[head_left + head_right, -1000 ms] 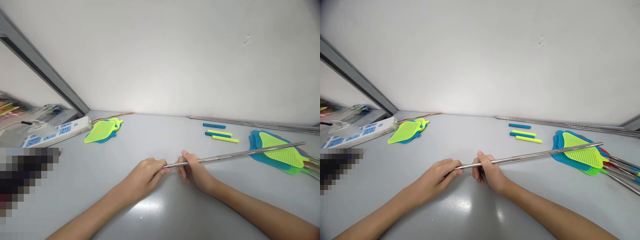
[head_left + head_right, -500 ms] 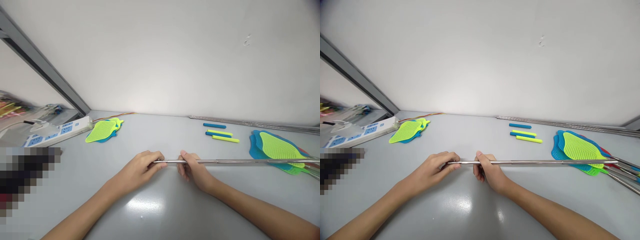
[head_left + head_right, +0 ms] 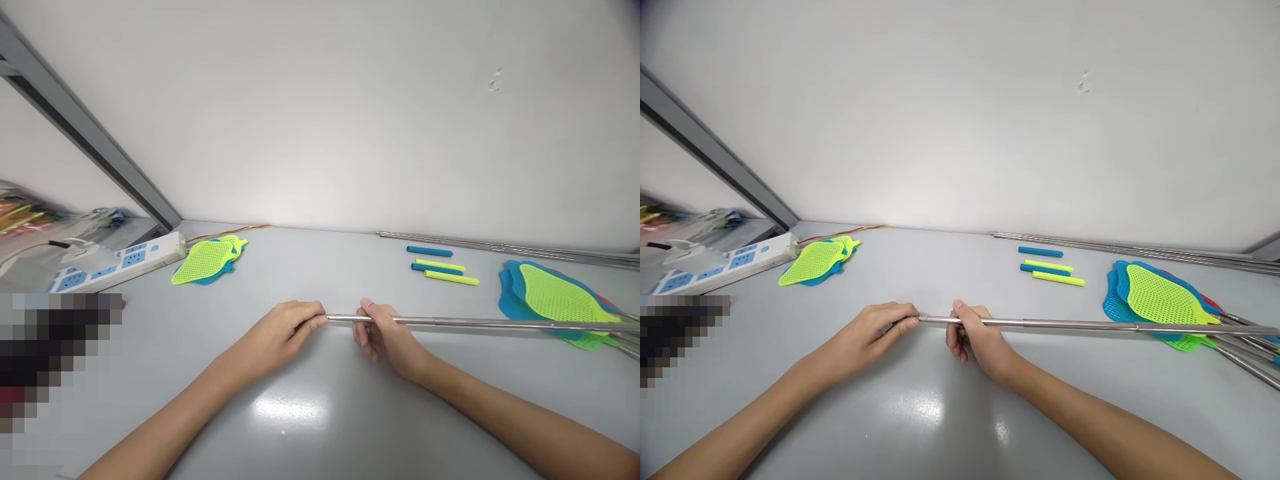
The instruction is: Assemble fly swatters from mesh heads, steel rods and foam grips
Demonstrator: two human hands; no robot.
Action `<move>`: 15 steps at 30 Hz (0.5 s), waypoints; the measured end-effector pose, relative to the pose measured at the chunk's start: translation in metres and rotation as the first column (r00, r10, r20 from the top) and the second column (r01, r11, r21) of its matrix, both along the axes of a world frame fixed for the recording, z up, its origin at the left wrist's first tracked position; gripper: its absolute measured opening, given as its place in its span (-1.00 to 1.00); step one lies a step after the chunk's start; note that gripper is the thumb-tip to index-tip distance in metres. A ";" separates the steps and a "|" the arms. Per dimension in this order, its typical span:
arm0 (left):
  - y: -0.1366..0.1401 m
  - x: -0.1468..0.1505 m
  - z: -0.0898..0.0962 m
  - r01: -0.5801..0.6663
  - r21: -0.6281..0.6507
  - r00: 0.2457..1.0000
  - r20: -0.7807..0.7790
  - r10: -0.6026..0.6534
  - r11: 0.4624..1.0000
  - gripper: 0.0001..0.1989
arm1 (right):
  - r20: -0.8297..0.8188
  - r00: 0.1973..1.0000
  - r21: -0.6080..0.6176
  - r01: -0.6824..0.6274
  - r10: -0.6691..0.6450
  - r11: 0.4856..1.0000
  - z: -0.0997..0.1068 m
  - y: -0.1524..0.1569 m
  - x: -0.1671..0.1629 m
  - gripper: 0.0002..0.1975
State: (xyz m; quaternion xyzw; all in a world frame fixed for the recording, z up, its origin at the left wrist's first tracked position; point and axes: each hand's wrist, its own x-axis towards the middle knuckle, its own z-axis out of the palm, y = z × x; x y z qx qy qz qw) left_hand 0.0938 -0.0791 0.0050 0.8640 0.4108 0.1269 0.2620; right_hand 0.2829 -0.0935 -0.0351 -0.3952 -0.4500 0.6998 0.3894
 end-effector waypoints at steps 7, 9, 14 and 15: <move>-0.001 0.000 -0.006 -0.011 0.006 1.000 0.014 0.011 1.000 -0.72 | -0.278 0.943 -0.284 -0.265 0.185 0.922 0.001 -0.003 0.000 -0.53; -0.001 -0.001 -0.008 -0.008 0.007 1.000 0.009 0.008 1.000 -0.73 | -0.327 0.918 -0.302 -0.327 0.225 0.895 -0.001 -0.004 0.001 -0.53; -0.002 0.000 -0.010 -0.021 -0.072 0.999 0.033 0.024 0.997 -0.72 | -0.385 0.886 -0.283 -0.381 0.259 0.880 -0.006 -0.005 0.002 -0.53; -0.003 0.000 -0.010 -0.030 -0.086 0.999 0.039 0.033 0.996 -0.72 | -0.392 0.882 -0.277 -0.385 0.262 0.880 -0.006 -0.005 0.002 -0.53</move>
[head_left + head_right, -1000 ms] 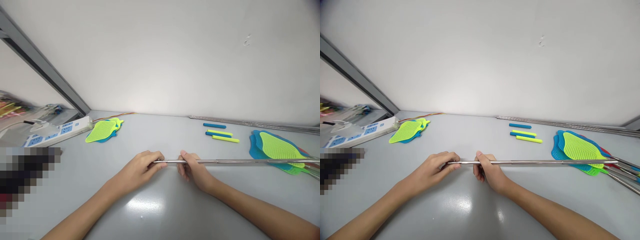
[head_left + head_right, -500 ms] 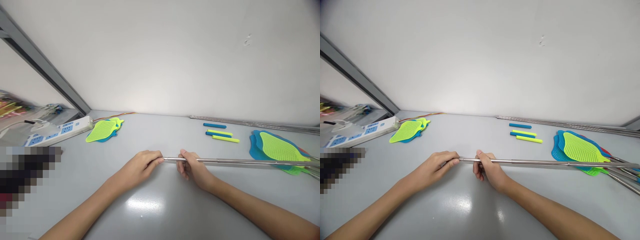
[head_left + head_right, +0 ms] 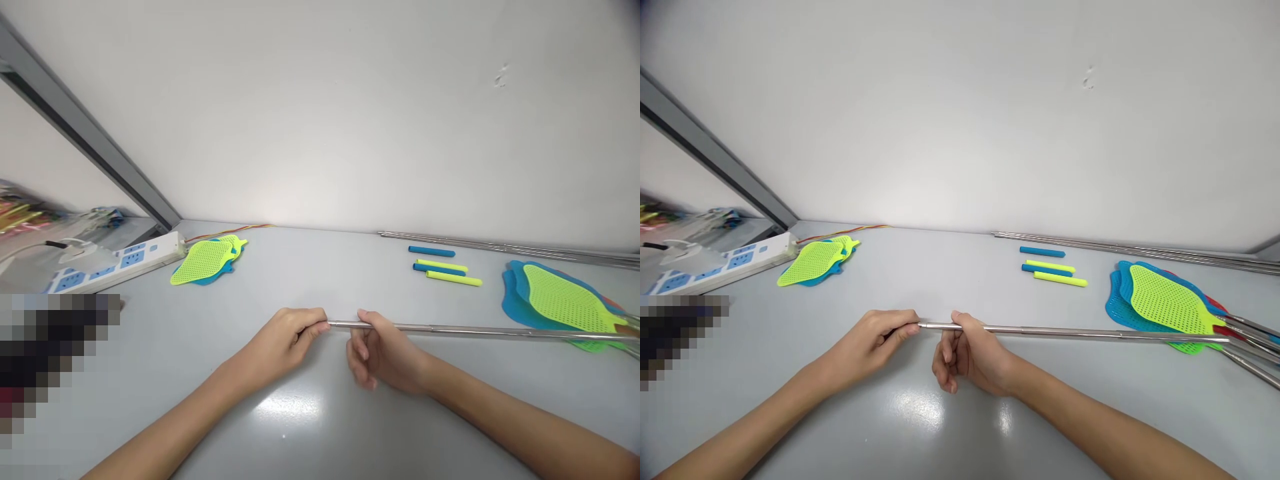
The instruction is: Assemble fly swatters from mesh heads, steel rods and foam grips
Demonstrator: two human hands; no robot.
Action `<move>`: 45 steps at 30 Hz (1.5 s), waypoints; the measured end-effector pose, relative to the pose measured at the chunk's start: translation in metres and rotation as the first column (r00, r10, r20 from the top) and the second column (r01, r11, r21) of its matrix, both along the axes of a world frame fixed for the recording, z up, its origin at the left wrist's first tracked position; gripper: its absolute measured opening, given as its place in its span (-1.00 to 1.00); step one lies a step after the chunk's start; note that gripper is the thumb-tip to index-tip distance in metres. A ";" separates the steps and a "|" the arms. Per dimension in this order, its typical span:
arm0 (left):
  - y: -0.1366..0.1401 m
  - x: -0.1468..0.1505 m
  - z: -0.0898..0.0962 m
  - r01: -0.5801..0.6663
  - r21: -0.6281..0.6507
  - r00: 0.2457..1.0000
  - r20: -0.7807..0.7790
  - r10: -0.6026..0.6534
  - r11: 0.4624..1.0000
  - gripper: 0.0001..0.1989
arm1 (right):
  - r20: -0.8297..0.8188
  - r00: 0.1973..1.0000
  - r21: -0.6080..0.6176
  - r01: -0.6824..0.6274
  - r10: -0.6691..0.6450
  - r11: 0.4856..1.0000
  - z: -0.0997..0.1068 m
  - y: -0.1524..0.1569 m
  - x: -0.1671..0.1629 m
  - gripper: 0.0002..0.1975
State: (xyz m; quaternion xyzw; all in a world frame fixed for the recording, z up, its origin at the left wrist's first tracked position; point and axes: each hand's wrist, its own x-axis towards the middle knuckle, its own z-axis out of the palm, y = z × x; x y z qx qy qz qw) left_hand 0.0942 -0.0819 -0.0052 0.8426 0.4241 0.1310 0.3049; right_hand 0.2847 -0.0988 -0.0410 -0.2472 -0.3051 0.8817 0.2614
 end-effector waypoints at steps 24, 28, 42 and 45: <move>-0.010 0.008 -0.003 0.008 -0.036 0.999 0.043 -0.007 0.999 -0.71 | 0.009 0.999 0.161 0.038 -0.040 0.986 -0.001 -0.006 -0.004 -0.47; -0.008 0.007 -0.001 0.003 -0.031 0.999 0.032 -0.002 1.000 -0.70 | 0.018 0.999 0.157 0.033 -0.037 0.987 -0.001 -0.003 -0.005 -0.46; 0.001 0.003 0.001 0.105 0.096 0.993 -0.059 -0.100 0.990 -0.74 | 0.142 0.986 0.106 0.074 -0.089 0.992 0.005 0.000 -0.005 -0.48; 0.001 0.001 0.003 0.131 0.131 0.988 -0.099 -0.118 0.983 -0.73 | 0.148 0.985 0.116 0.075 -0.092 0.990 0.006 -0.001 -0.005 -0.50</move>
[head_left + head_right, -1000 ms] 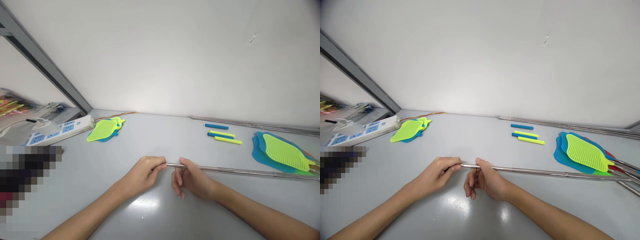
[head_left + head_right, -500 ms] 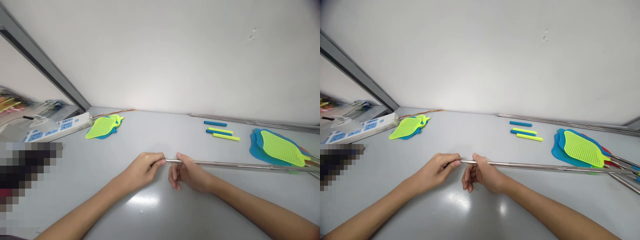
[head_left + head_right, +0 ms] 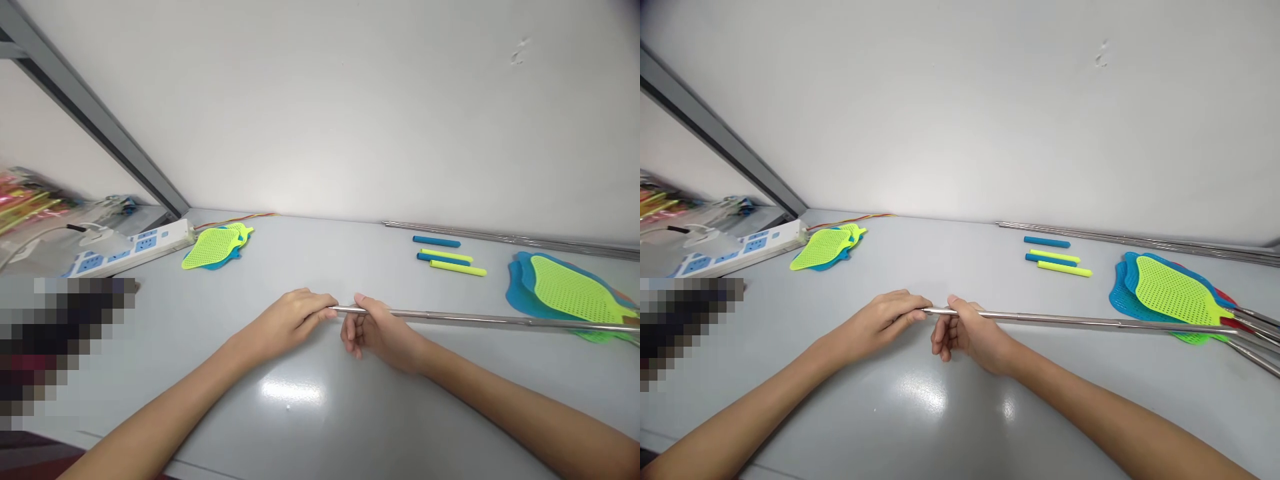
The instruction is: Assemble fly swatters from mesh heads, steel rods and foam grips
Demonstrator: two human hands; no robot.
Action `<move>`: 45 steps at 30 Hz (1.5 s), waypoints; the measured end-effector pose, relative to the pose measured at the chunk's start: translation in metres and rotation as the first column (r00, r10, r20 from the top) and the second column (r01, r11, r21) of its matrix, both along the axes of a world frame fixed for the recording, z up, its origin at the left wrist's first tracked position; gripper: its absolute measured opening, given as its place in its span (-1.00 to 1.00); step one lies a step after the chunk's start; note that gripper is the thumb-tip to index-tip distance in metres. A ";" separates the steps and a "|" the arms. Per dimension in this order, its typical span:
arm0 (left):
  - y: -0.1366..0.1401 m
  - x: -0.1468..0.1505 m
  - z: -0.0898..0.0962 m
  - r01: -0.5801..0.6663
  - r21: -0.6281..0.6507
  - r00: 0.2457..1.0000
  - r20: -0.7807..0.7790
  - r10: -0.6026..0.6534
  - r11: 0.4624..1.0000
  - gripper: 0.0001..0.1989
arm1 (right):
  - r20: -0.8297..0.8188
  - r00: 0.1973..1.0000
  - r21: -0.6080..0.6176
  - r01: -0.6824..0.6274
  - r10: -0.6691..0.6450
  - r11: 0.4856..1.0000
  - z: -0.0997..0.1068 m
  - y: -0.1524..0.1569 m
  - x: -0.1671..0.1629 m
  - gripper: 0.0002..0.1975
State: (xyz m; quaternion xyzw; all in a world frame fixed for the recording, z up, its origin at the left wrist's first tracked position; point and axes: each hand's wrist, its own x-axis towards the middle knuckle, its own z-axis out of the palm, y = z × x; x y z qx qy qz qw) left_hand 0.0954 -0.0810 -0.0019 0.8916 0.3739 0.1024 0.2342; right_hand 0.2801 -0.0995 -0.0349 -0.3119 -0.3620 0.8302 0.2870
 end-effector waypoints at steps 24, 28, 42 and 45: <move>0.028 -0.027 0.013 -0.175 0.057 0.980 0.109 0.168 0.983 -0.76 | -0.018 0.959 0.133 0.283 -0.283 0.950 -0.002 0.000 -0.003 -0.50; 0.034 -0.033 0.016 -0.201 0.053 0.971 0.140 0.192 0.978 -0.75 | -0.017 0.933 0.116 0.360 -0.360 0.926 -0.003 0.001 -0.003 -0.53; 0.042 -0.046 0.015 -0.264 0.048 0.950 0.185 0.251 0.963 -0.78 | -0.056 0.803 0.127 0.596 -0.594 0.793 -0.005 0.003 -0.001 -0.56; 0.040 -0.041 0.013 -0.228 0.094 0.970 0.109 0.217 0.969 -0.75 | -0.052 0.804 0.122 0.594 -0.592 0.795 -0.006 0.003 0.000 -0.56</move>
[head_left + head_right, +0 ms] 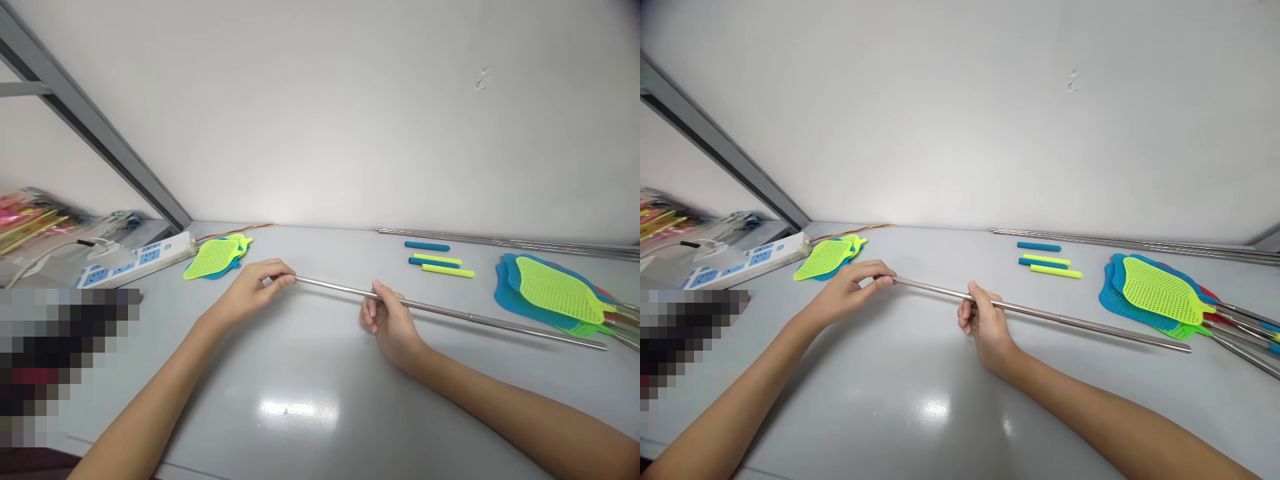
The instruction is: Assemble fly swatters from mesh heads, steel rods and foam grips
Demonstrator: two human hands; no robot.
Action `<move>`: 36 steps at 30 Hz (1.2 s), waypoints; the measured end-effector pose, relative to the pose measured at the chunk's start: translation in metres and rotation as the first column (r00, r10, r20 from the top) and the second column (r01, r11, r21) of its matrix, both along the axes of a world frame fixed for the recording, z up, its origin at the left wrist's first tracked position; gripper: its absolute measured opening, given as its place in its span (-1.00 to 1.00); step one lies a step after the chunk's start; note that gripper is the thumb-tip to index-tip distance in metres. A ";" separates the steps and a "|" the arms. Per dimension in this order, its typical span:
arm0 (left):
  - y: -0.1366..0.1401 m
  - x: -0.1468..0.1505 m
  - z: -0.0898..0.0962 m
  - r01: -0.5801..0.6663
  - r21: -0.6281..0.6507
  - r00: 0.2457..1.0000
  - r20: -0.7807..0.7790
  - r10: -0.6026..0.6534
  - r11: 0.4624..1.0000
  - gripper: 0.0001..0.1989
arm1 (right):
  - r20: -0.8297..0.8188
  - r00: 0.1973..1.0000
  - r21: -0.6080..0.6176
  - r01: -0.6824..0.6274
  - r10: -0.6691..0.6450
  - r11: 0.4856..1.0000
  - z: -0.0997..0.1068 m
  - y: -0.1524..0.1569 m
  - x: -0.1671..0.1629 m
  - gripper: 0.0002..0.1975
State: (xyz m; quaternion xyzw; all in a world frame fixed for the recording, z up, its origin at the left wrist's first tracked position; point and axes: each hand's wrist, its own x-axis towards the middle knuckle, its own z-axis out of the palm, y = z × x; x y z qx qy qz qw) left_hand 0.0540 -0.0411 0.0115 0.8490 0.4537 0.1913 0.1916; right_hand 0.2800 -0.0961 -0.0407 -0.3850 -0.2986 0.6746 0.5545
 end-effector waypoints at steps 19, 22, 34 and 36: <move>-0.012 0.014 -0.005 0.074 -0.031 0.980 -0.184 -0.078 0.997 -0.74 | -0.123 0.992 0.003 0.010 -0.009 1.000 -0.004 0.000 0.000 -0.57; -0.013 0.014 -0.006 0.083 -0.039 0.977 -0.193 -0.089 0.996 -0.74 | -0.094 0.995 0.011 0.012 -0.011 1.000 -0.004 0.000 0.000 -0.57; -0.015 0.016 -0.014 0.151 0.026 0.955 -0.262 -0.138 0.988 -0.75 | 0.122 0.992 0.078 -0.056 0.046 0.995 -0.001 0.003 0.006 -0.57; -0.015 0.016 -0.015 0.148 0.036 0.954 -0.269 -0.133 0.988 -0.75 | 0.097 0.993 0.061 -0.072 0.066 0.996 -0.001 0.003 0.006 -0.57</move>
